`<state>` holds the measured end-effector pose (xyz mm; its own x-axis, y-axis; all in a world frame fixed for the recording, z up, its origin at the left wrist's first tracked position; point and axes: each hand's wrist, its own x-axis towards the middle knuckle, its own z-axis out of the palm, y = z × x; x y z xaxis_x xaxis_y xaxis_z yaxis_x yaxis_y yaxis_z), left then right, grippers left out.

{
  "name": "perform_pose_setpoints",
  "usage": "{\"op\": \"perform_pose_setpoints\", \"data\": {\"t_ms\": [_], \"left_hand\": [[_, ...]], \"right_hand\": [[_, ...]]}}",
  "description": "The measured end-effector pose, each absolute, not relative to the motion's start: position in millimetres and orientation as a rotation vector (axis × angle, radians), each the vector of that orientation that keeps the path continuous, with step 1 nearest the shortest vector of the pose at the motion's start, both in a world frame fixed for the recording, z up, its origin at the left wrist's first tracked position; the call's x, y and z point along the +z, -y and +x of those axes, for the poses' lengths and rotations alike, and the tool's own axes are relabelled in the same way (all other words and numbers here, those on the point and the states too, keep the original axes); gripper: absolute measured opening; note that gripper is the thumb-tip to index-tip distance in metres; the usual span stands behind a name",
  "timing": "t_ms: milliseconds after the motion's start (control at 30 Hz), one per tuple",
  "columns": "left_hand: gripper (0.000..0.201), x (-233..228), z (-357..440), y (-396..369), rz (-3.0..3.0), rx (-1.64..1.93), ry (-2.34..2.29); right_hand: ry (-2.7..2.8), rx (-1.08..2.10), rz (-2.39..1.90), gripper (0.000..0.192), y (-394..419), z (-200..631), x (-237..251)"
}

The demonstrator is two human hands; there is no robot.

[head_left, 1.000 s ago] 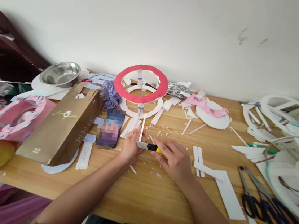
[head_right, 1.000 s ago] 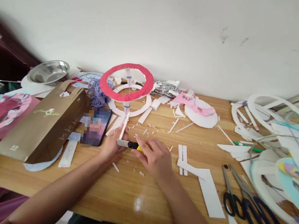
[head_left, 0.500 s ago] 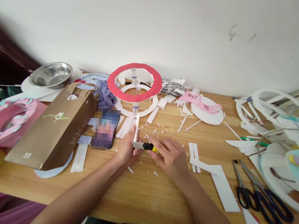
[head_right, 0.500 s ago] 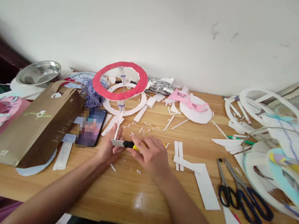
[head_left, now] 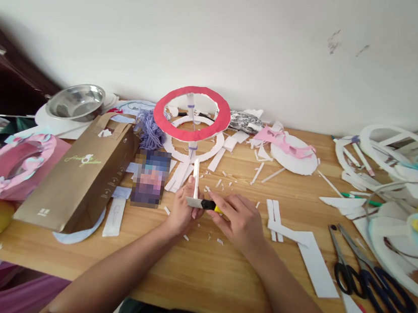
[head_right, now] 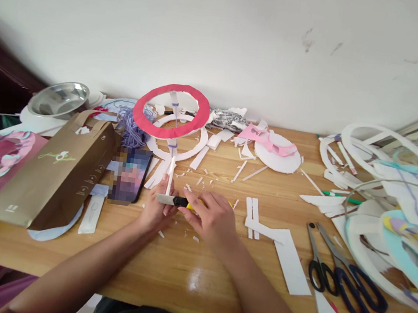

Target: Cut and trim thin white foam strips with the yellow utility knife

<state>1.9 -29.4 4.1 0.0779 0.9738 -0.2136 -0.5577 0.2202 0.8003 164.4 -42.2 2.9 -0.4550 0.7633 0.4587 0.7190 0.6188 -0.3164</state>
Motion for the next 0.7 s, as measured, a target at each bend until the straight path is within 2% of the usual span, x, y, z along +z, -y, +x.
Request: {"op": "perform_pose_setpoints", "data": {"t_ms": [400, 700], "left_hand": [[0.055, 2, -1, 31, 0.567, 1.181, -0.716], [0.047, 11, -2, 34, 0.630, 1.236, -0.670]], "right_hand": [[2.262, 0.093, -1.146, 0.035, 41, 168, 5], [1.972, 0.093, -1.287, 0.035, 21, 197, -6]]}}
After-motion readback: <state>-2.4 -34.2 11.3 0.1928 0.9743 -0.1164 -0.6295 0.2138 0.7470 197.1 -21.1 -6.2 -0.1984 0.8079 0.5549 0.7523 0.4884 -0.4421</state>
